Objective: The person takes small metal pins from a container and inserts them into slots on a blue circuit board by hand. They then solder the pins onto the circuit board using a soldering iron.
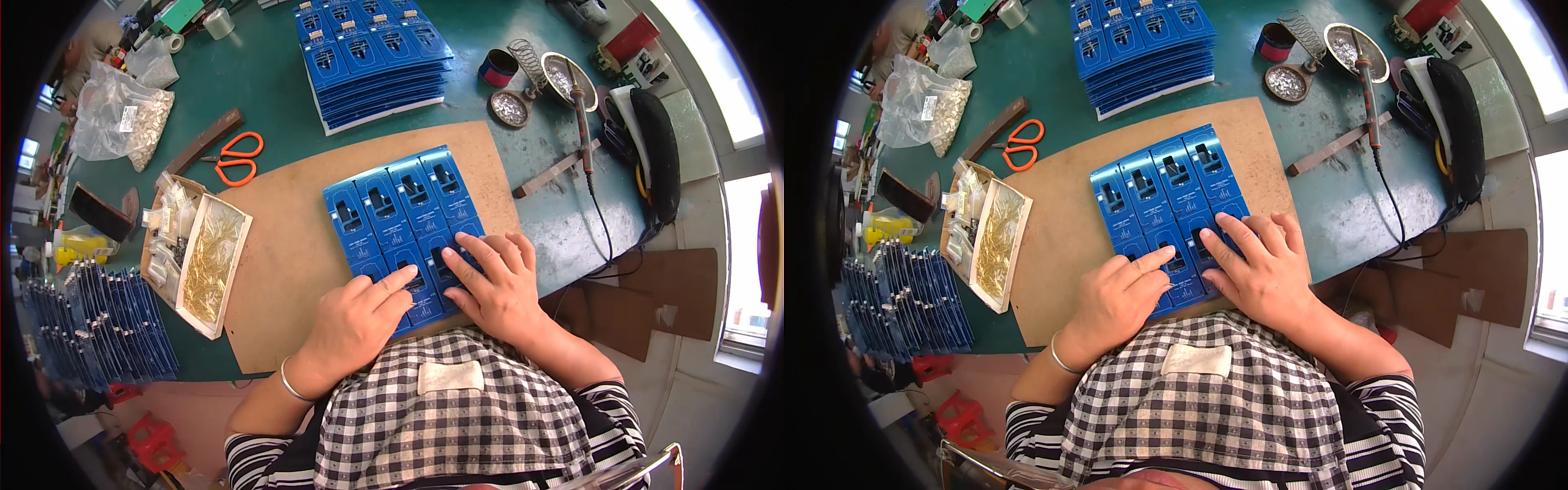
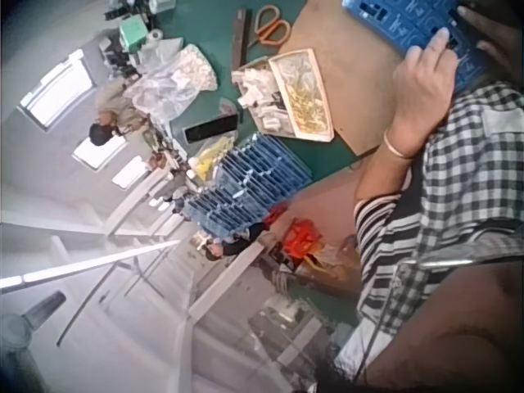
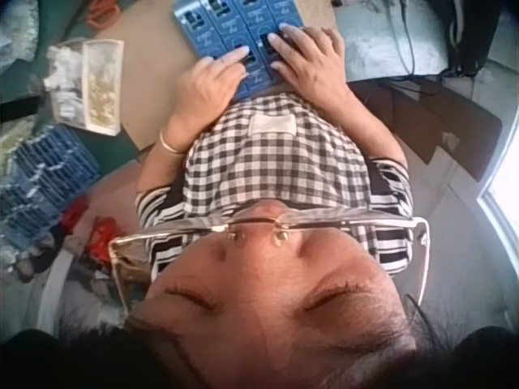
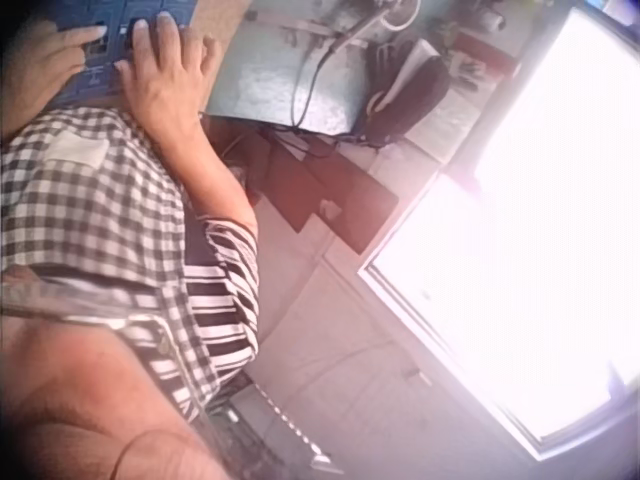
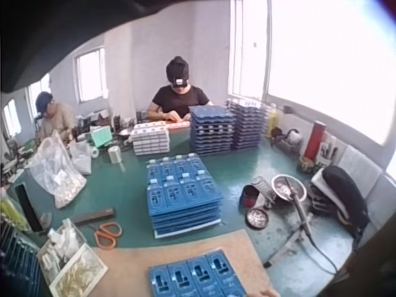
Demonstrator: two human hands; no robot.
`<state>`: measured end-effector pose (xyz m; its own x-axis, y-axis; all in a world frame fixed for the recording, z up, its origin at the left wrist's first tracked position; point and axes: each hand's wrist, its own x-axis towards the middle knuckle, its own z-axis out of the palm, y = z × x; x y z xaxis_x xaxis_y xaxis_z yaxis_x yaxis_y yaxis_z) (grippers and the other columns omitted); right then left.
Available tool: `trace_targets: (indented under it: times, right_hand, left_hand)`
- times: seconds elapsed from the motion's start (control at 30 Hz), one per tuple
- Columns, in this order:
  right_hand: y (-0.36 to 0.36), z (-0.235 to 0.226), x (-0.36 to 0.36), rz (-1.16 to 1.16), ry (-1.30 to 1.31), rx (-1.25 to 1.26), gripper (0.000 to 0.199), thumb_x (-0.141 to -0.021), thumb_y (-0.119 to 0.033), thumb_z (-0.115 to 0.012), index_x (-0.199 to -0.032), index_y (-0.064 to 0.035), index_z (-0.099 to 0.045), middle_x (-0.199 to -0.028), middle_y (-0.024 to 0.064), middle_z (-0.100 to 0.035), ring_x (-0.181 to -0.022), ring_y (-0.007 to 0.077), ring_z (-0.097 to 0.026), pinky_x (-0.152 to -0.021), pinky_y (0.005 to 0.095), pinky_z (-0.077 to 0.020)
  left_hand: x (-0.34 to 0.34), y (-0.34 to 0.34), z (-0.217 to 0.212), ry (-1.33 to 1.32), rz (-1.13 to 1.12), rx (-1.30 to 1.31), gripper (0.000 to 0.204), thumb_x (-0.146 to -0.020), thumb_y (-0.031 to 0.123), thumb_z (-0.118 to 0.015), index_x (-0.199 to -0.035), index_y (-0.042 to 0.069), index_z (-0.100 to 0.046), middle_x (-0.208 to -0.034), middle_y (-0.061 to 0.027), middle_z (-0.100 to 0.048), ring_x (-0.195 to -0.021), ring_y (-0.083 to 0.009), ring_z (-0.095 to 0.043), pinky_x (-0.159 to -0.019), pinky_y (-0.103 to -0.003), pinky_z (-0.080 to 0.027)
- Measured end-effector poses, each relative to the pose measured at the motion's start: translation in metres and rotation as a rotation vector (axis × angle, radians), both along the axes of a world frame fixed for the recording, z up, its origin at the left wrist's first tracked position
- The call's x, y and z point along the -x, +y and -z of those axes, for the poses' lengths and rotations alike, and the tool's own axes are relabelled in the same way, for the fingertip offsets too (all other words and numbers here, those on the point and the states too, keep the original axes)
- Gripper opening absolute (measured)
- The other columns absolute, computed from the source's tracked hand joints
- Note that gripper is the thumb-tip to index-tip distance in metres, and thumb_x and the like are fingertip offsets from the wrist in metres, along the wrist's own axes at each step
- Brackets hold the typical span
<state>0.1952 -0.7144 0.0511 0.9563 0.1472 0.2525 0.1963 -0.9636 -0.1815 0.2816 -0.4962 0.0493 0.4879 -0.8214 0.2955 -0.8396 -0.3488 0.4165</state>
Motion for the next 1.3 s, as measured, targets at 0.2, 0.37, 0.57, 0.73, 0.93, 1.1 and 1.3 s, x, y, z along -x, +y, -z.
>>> trace_targets:
  times: [0.2,0.37,0.57,0.73,0.93,1.1,1.3]
  right_hand:
    - [-0.004,0.002,-0.004,-0.046,-0.005,-0.039,0.049,-0.076,-0.036,-0.071,-0.119,-0.0130,-0.065,-0.126,0.0039,-0.057,-0.108,0.0223,-0.053,-0.100,0.0482,-0.0354]
    - [-0.004,0.002,0.000,-0.030,0.009,-0.013,0.050,-0.077,-0.038,-0.071,-0.121,-0.0143,-0.064,-0.126,0.0043,-0.056,-0.108,0.0231,-0.053,-0.100,0.0478,-0.0352]
    - [-0.009,-0.006,-0.002,-0.023,0.035,-0.113,0.054,-0.078,-0.041,-0.069,-0.125,-0.0145,-0.061,-0.127,0.0060,-0.056,-0.108,0.0239,-0.052,-0.098,0.0472,-0.0347]
    - [-0.023,0.001,0.000,0.058,-0.032,-0.276,0.054,-0.079,-0.042,-0.067,-0.126,-0.0153,-0.061,-0.127,0.0067,-0.055,-0.109,0.0246,-0.051,-0.099,0.0471,-0.0327]
    - [-0.011,-0.002,-0.003,-0.027,0.036,-0.100,0.044,-0.078,-0.041,-0.069,-0.115,-0.0171,-0.067,-0.131,0.0050,-0.053,-0.113,0.0245,-0.050,-0.101,0.0481,-0.0310]
    - [-0.017,-0.007,-0.007,-0.107,-0.048,-0.237,0.036,-0.077,-0.031,-0.073,-0.108,-0.0123,-0.069,-0.122,0.0060,-0.059,-0.108,0.0249,-0.054,-0.095,0.0448,-0.0358]
    - [0.012,0.000,-0.015,-0.218,-0.045,-0.897,0.026,-0.075,-0.008,-0.076,-0.101,-0.0087,-0.069,-0.097,0.0039,-0.067,-0.089,0.0226,-0.062,-0.083,0.0351,-0.0406]
  left_hand:
    - [-0.004,0.001,0.001,-0.107,0.030,-0.029,0.010,-0.076,0.013,-0.067,-0.086,0.010,-0.065,-0.111,-0.0024,-0.068,-0.065,-0.0140,-0.056,-0.051,-0.026,-0.048]
    - [-0.004,-0.003,-0.004,-0.040,0.018,0.018,0.012,-0.074,0.011,-0.071,-0.083,0.009,-0.065,-0.110,-0.0034,-0.068,-0.063,-0.0159,-0.057,-0.052,-0.028,-0.049]
    - [-0.004,-0.006,-0.003,0.076,-0.010,0.093,0.014,-0.072,0.008,-0.074,-0.083,0.008,-0.065,-0.108,-0.0039,-0.069,-0.063,-0.0181,-0.060,-0.056,-0.030,-0.051]
    - [-0.001,-0.005,-0.008,0.069,0.010,-0.025,0.014,-0.073,0.007,-0.073,-0.084,0.008,-0.065,-0.110,-0.0048,-0.069,-0.067,-0.0198,-0.063,-0.058,-0.031,-0.052]
    - [-0.008,-0.006,-0.005,0.127,0.002,0.123,0.013,-0.077,0.005,-0.072,-0.086,0.005,-0.063,-0.107,-0.0086,-0.069,-0.063,-0.0176,-0.059,-0.055,-0.029,-0.050]
    - [-0.005,0.000,-0.007,0.733,-0.228,0.413,0.007,-0.087,0.004,-0.068,-0.090,0.003,-0.062,-0.090,-0.0069,-0.065,-0.075,-0.0126,-0.062,-0.067,-0.024,-0.050]
    - [0.000,-0.012,-0.011,1.328,-0.099,0.478,0.013,-0.094,0.015,-0.065,-0.093,0.001,-0.063,-0.086,-0.0003,-0.064,-0.079,-0.0056,-0.057,-0.071,-0.022,-0.047]
